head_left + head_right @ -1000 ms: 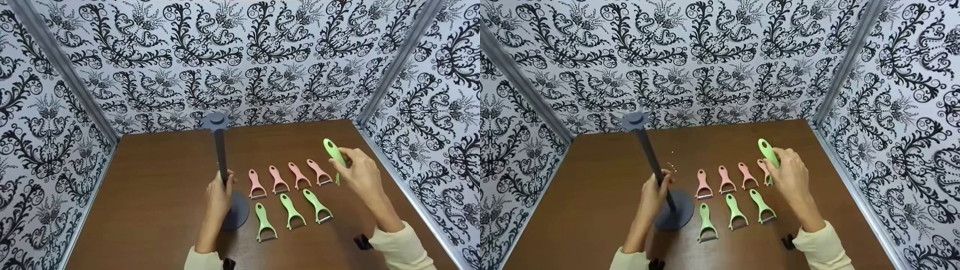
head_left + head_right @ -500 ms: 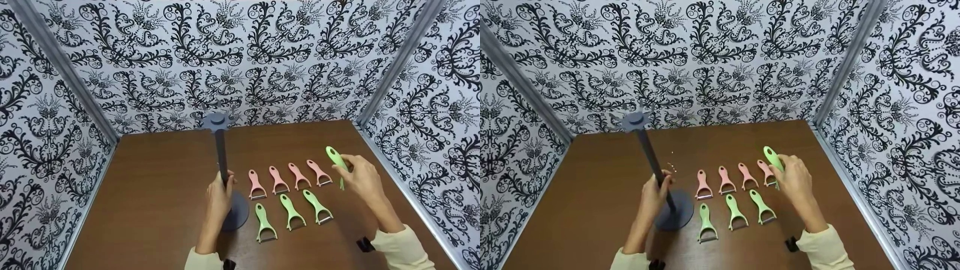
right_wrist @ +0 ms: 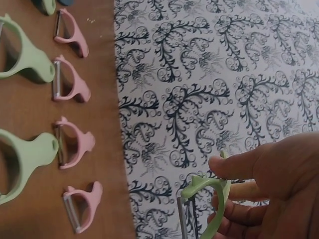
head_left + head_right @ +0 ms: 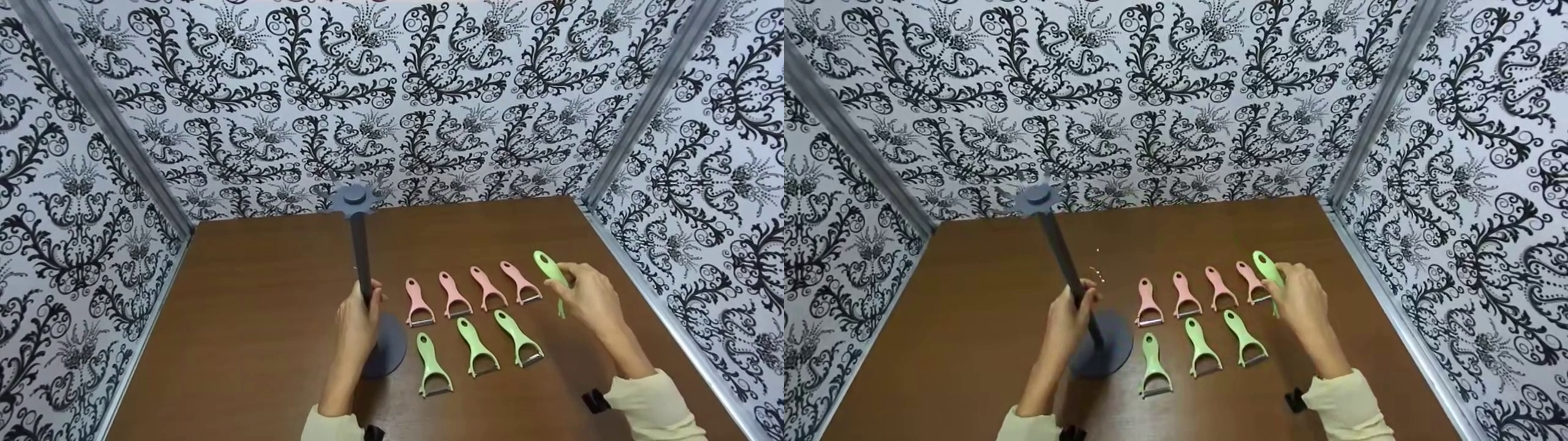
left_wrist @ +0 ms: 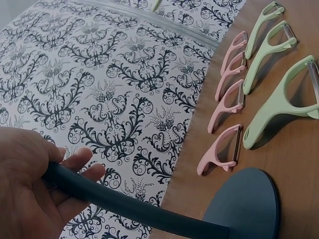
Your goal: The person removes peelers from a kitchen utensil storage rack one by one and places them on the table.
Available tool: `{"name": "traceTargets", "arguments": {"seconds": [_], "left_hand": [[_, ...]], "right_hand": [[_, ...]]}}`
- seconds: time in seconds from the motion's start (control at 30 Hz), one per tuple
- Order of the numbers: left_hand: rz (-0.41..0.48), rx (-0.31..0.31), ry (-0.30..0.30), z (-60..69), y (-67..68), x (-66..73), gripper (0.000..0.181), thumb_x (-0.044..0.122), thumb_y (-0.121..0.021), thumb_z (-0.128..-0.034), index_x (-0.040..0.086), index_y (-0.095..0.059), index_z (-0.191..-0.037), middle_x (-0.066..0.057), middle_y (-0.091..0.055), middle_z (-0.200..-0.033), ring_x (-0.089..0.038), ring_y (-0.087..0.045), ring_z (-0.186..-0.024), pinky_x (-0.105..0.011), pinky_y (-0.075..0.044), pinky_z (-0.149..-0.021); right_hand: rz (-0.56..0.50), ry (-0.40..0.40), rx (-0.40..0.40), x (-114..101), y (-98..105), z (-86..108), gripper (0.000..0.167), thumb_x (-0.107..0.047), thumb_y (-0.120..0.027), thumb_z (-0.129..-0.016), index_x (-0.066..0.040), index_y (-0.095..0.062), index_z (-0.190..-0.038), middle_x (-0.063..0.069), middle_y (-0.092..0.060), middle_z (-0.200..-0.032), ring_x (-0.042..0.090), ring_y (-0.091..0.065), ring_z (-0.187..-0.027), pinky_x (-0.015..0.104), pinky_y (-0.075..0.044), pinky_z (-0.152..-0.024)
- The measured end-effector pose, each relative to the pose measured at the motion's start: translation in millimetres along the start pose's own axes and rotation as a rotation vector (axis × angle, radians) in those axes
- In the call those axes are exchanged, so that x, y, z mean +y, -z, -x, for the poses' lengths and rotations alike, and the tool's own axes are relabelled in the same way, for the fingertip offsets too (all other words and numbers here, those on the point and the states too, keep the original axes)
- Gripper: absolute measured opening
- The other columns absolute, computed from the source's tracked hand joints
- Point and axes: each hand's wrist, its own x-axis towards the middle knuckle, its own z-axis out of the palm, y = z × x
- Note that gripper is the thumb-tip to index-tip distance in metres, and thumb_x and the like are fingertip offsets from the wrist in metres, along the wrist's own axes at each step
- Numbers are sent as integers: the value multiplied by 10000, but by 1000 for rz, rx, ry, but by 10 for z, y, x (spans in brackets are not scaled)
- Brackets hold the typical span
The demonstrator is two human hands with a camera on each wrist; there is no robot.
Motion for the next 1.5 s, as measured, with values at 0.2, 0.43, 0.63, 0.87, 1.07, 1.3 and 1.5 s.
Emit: {"name": "traceTargets", "arguments": {"seconds": [0.2,0.43,0.63,0.87,1.07,1.3,1.5], "left_hand": [[-5,-13,13,1,2,2,49,132,-651,-1027,86,-656,-1039,-7,-750,-844,-260,-719,-781,-484,-508,-690],[-13,-12,26,-4,6,17,40,113,-668,-1011,84,-657,-1036,-5,-745,-833,-239,-704,-744,-469,-504,-675],[-17,-11,-3,-5,6,7,52,129,-649,-1027,83,-654,-1050,21,-745,-839,-237,-722,-760,-471,-519,-676],[-13,1,-11,1,-7,-9,56,120,-665,-1015,69,-654,-1035,22,-748,-831,-262,-723,-762,-495,-510,-684],[-14,11,-8,1,-6,-8,49,88,-691,-990,86,-663,-1029,45,-744,-824,-259,-717,-752,-489,-501,-671],[-21,-6,16,1,-3,-11,57,149,-675,-1013,96,-666,-1032,36,-749,-836,-276,-715,-756,-495,-496,-669],[-13,-11,13,-6,4,8,42,123,-667,-1014,83,-660,-1027,35,-742,-828,-239,-703,-731,-458,-502,-659]], "right_hand": [[17,-18,-34,110,-90,32,439,-204,-797,-910,57,-676,-1241,226,-667,-991,435,-637,-904,645,-477,-748],[20,-41,-56,197,-167,65,432,-197,-799,-901,60,-680,-1227,269,-676,-1052,504,-632,-983,671,-472,-762],[28,-65,-81,254,-208,87,434,-219,-783,-916,39,-676,-1247,256,-671,-1096,477,-628,-994,653,-480,-736],[35,-95,-113,336,-282,106,466,-241,-790,-911,52,-659,-1248,306,-660,-1132,534,-611,-1024,671,-470,-751],[28,-114,-129,417,-355,119,465,-240,-800,-900,61,-666,-1228,290,-686,-1097,517,-638,-963,646,-478,-708],[21,-157,-172,537,-459,155,455,-234,-791,-905,61,-669,-1230,283,-698,-1067,450,-655,-891,616,-485,-692],[28,-186,-208,635,-520,174,452,-238,-785,-918,52,-668,-1244,277,-700,-1070,412,-656,-865,598,-487,-675]]}}
